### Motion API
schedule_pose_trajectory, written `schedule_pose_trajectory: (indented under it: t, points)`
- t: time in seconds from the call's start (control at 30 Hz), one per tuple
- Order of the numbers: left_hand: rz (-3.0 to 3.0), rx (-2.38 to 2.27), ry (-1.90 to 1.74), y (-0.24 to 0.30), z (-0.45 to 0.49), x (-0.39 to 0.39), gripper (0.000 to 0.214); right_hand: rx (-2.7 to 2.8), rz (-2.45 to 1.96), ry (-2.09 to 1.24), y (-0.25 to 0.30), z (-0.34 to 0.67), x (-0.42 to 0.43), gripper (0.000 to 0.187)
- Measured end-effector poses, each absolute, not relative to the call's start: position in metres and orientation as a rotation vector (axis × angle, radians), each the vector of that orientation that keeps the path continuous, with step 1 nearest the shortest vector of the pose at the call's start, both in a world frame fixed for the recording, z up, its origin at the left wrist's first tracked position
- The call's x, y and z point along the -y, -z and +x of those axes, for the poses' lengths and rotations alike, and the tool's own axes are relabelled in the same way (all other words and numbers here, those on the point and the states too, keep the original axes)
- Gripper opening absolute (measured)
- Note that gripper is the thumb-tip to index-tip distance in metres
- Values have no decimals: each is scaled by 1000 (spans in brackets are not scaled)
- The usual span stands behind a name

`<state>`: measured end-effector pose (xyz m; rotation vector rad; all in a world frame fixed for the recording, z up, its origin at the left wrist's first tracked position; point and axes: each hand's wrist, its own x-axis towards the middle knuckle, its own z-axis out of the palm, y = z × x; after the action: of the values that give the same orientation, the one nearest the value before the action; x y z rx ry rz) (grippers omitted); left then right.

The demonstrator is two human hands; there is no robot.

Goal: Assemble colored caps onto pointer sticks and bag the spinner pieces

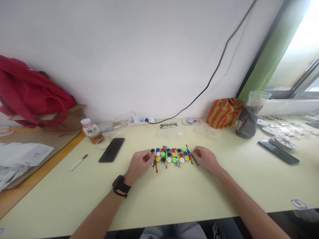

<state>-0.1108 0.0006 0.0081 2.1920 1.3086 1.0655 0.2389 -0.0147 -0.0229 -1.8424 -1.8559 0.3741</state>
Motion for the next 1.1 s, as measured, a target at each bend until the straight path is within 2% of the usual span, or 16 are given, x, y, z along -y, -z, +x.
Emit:
schedule_pose_trajectory:
  t: [0.3, 0.43, 0.57, 0.8, 1.1]
  points:
    - [2219, -1229, -1058, -8, -103, 6, 44, 1730, -1707, -394, 23, 240, 14, 30]
    - [2221, -1213, -1059, -9, -100, 10, 45, 1688, -1571, -430, 16, 235, 20, 28]
    - [2256, -1164, -1019, -9, -90, 24, 44, 1839, -1520, -478, 9, 219, 32, 25]
    - [2457, -797, -798, -10, -68, 49, 34, 2156, -1409, -357, 10, 202, 40, 20]
    - [2385, -869, -826, -16, -73, 45, 35, 2087, -1430, -339, 6, 204, 42, 25]
